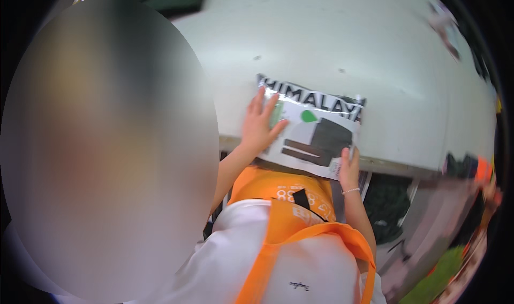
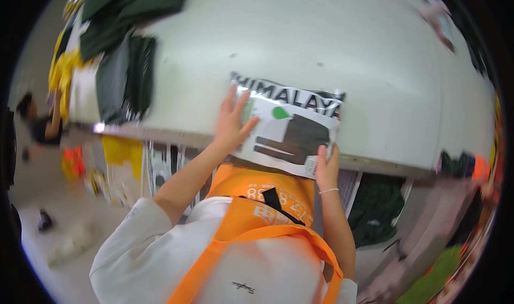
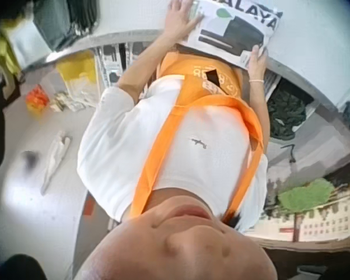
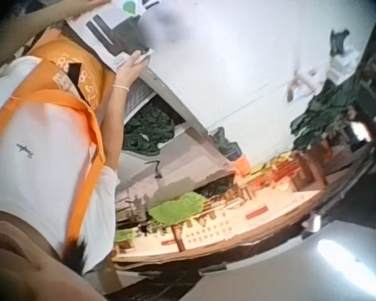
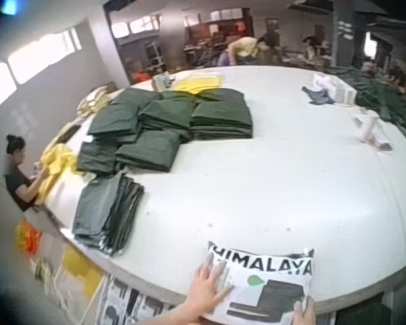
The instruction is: The person folds a green jacket on a white table. They smooth the fabric, fold the sleeves and body, and place the folded jacket into a plastic bag. The person then retrieves another jacket from a bin to continue the process.
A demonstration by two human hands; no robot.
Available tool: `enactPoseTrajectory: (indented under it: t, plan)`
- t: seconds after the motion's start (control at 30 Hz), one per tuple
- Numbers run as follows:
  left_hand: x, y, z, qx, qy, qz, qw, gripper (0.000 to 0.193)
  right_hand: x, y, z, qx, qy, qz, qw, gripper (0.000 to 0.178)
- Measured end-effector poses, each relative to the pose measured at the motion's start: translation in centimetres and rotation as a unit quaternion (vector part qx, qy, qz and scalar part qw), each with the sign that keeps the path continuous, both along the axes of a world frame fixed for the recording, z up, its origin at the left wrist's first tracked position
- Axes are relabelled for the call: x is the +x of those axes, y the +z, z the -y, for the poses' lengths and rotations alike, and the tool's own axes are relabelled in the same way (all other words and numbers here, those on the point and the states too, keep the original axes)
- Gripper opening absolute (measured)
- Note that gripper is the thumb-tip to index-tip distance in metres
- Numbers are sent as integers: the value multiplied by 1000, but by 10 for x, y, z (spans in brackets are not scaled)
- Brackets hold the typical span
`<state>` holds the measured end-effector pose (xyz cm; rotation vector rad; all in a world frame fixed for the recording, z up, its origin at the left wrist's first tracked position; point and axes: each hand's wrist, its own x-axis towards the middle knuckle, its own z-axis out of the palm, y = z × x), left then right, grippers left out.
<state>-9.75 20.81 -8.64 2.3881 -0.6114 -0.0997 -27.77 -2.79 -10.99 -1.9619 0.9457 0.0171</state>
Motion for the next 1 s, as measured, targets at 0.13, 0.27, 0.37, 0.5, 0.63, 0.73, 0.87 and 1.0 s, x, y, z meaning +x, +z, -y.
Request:
enactPoseTrajectory:
  t: [0.13, 0.27, 0.37, 0.5, 0.63, 0.73, 0.87, 1.0]
  plan:
    - [-49, 0, -34, -90, 217, -77, 969, 92, 19, 7, 1, -16, 105, -26, 994, 67]
    - [-115, 3, -59, -69, 445, -179, 875, 103, 54, 14, -7, -9, 293, -35, 955, 65]
    - [-175, -11, -109, -163, 544, -234, 789, 100, 79, 36, -68, 25, 435, -55, 898, 62]
    - [-283, -34, -181, -219, 674, -174, 683, 94, 72, 52, -176, 70, 613, -43, 786, 67]
    - [-352, -33, -287, -154, 766, -109, 615, 88, 54, 41, -306, 97, 674, -96, 726, 78]
    - [-371, -17, -392, -74, 787, -74, 608, 91, 48, 8, -416, 167, 721, -4, 673, 80]
    - [-383, -16, -520, 125, 844, -7, 521, 81, 50, 4, -515, 111, 783, 31, 611, 76]
    - [-368, -69, -519, 54, 761, -236, 602, 52, 40, -46, -458, 63, 832, -120, 538, 53]
